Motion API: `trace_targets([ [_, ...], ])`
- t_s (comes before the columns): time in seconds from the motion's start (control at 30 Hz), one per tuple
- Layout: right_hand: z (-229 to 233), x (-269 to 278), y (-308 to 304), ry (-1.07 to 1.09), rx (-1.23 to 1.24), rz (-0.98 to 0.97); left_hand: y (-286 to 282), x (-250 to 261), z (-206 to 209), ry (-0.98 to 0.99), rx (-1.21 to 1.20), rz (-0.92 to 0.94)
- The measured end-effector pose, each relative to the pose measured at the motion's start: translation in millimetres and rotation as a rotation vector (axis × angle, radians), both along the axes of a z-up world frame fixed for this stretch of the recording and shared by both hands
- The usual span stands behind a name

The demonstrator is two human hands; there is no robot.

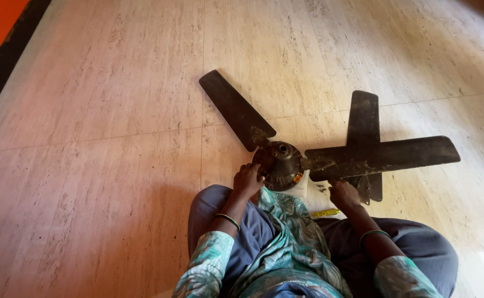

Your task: The person sits on the floor and uses a screwdriver to remove screws from the central hub of a ceiling fan. They detach the fan blades and remove the top cap, exposing the internal motor components.

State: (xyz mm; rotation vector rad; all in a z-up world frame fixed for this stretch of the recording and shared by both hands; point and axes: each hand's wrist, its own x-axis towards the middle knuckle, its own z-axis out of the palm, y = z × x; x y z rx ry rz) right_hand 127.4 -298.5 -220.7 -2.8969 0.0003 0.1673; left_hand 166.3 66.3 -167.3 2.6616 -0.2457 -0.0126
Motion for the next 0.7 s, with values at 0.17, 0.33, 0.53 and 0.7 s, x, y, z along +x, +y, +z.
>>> trace_targets([
  [0.17,-12.4,-5.1,14.4,-0.035,-0.031,-0.016,4.6,1.9,-8.0,0.253,0.135,-0.006],
  [0.33,-11.9,-14.7,22.0,0.119,-0.002,0.041,6.7,4.5,-18.2,0.269,0.123,-0.019],
  [0.53,-14.0,-15.6,40.3,0.137,-0.179,0.237,6.7,7.9,-25.8,0.345,0.174,-0.066],
  [0.7,-9.5,-13.2,54.2,0.139,-0.152,0.25,6.7,6.2,-24.0,0.376,0.186,-0.073],
])
